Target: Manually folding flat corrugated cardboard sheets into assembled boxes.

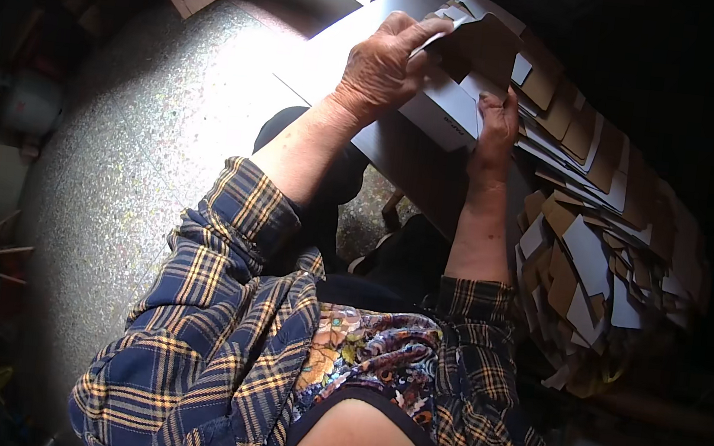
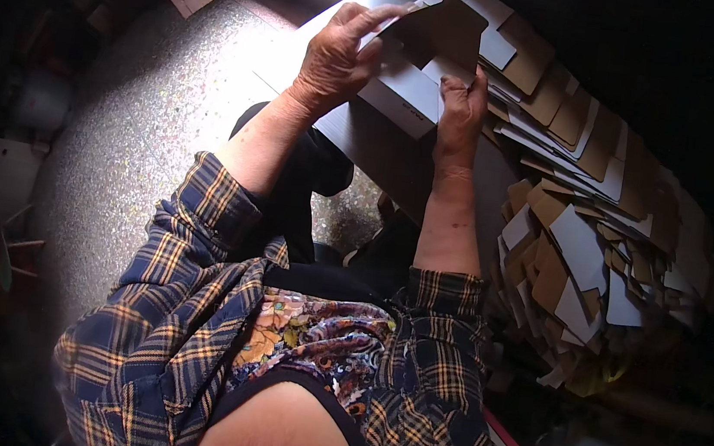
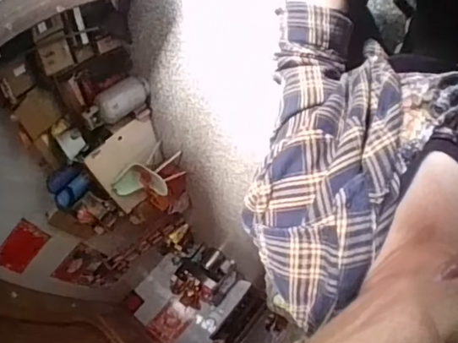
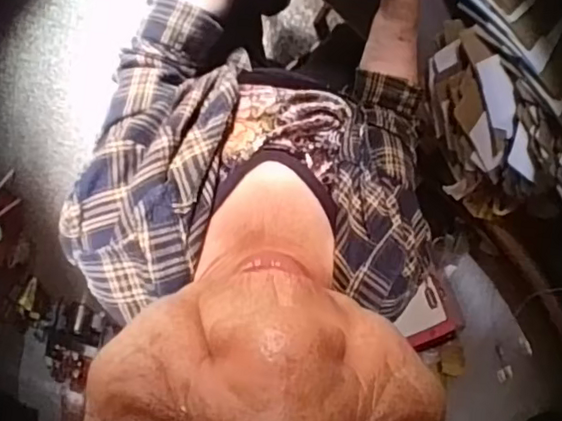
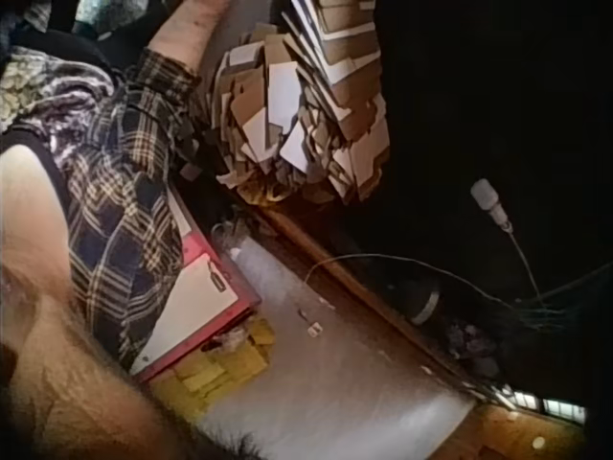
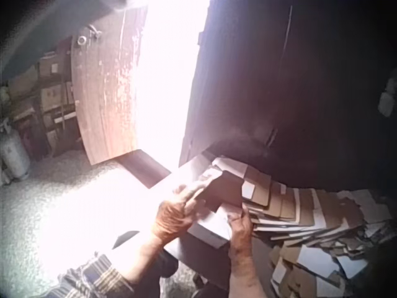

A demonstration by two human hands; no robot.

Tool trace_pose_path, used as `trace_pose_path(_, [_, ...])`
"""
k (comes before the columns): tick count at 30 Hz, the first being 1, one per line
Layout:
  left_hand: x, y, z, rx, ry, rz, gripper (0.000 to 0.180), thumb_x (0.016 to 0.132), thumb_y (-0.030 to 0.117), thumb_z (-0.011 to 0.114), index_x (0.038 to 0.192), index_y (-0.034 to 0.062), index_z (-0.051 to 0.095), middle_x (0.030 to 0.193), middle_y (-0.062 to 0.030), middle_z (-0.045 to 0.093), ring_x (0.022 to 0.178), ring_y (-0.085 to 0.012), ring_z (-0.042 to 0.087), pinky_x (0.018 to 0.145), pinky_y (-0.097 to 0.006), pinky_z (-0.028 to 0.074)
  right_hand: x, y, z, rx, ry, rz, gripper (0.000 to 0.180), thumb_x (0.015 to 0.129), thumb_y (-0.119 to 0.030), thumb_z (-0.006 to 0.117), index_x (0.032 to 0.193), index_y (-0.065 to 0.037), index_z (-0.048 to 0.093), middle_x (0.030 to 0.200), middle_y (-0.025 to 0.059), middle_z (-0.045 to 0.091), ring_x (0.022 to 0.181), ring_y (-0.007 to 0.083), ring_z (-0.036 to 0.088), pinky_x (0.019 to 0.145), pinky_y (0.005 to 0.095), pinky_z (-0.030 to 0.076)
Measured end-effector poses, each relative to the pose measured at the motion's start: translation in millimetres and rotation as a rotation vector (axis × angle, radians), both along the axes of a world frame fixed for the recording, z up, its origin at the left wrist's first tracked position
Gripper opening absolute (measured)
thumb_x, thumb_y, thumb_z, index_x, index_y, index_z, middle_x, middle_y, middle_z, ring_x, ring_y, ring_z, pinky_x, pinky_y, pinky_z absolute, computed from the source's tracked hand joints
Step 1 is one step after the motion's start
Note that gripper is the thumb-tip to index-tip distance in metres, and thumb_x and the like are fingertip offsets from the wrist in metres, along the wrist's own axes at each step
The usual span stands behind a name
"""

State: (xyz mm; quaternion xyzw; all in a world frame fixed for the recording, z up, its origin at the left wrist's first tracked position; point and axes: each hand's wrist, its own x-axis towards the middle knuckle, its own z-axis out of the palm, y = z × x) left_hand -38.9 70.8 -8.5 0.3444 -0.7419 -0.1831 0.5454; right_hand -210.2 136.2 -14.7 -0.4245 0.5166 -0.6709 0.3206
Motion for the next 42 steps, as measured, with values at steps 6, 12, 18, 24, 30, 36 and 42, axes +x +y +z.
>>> trace_pose_path(6, [0.2,5.0,4.8,0.008,-0.116,-0.045,0.018,0.083,0.014,0.063,0.100,0.0154,0.069,0.097,-0.0116,0.057,0.086,-0.0245,0.062,0.074,-0.032,0.052,-7.9,-2.1,-0.8,0.066,0.097,0.021,0.041,0.087,-0.008,0.052,0.126,0.003,0.043,0.100,0.0036,0.052,0.084,0.0093,0.049,0.083,0.0243,0.041])
trace_pose_path(12, [-7.6,5.9,-1.5,-0.055,-0.068,-0.036,0.019,0.086,0.011,0.057,0.101,0.0102,0.068,0.101,-0.0139,0.057,0.094,-0.0272,0.058,0.082,-0.037,0.050,-6.7,-3.5,11.3,-0.069,0.295,0.005,0.055,0.081,0.001,0.059,0.132,-0.007,0.042,0.110,0.0085,0.056,0.088,0.0105,0.053,0.080,0.0251,0.046])
trace_pose_path(18, [-8.0,2.9,-3.4,-0.064,-0.104,-0.052,0.019,0.088,0.013,0.055,0.101,0.0091,0.068,0.105,-0.0128,0.056,0.094,-0.0262,0.057,0.084,-0.036,0.048,-3.6,-1.1,22.9,-0.137,0.383,0.078,0.057,0.080,0.004,0.060,0.132,-0.011,0.042,0.113,0.0084,0.058,0.094,0.0127,0.057,0.080,0.0254,0.048])
trace_pose_path(24, [-10.6,4.7,-4.4,-0.063,-0.103,-0.040,0.019,0.090,0.016,0.054,0.101,0.0098,0.068,0.105,-0.0124,0.056,0.093,-0.0262,0.057,0.085,-0.038,0.047,-9.4,-0.2,25.1,0.001,0.545,-0.014,0.057,0.079,0.004,0.063,0.130,-0.010,0.044,0.113,0.0093,0.059,0.097,0.0162,0.058,0.086,0.0271,0.047])
trace_pose_path(30, [-7.7,2.3,-7.3,-0.072,-0.104,-0.035,0.020,0.090,0.017,0.053,0.100,0.0102,0.068,0.106,-0.0129,0.056,0.095,-0.0279,0.056,0.086,-0.039,0.047,14.3,1.6,51.2,-0.123,0.756,-0.131,0.058,0.073,0.002,0.066,0.126,-0.010,0.048,0.113,0.0141,0.060,0.104,0.0251,0.058,0.093,0.0342,0.045])
trace_pose_path(36, [-9.4,5.2,-4.1,-0.055,-0.118,-0.050,0.022,0.090,0.018,0.052,0.103,0.0081,0.067,0.109,-0.0137,0.055,0.096,-0.0301,0.055,0.087,-0.039,0.046,-11.4,-5.8,37.6,-0.369,0.917,0.019,0.031,0.080,-0.016,0.068,0.109,-0.007,0.061,0.110,0.0113,0.062,0.101,0.0278,0.059,0.092,0.0363,0.045])
trace_pose_path(42, [-8.5,5.2,-5.6,-0.061,-0.110,-0.046,0.024,0.089,0.017,0.052,0.104,0.0037,0.065,0.111,-0.0136,0.054,0.096,-0.0309,0.055,0.086,-0.039,0.046,-11.2,-3.7,40.8,-0.334,0.970,0.061,0.028,0.080,-0.025,0.070,0.097,-0.004,0.066,0.099,0.0113,0.064,0.097,0.0262,0.060,0.088,0.0359,0.047])
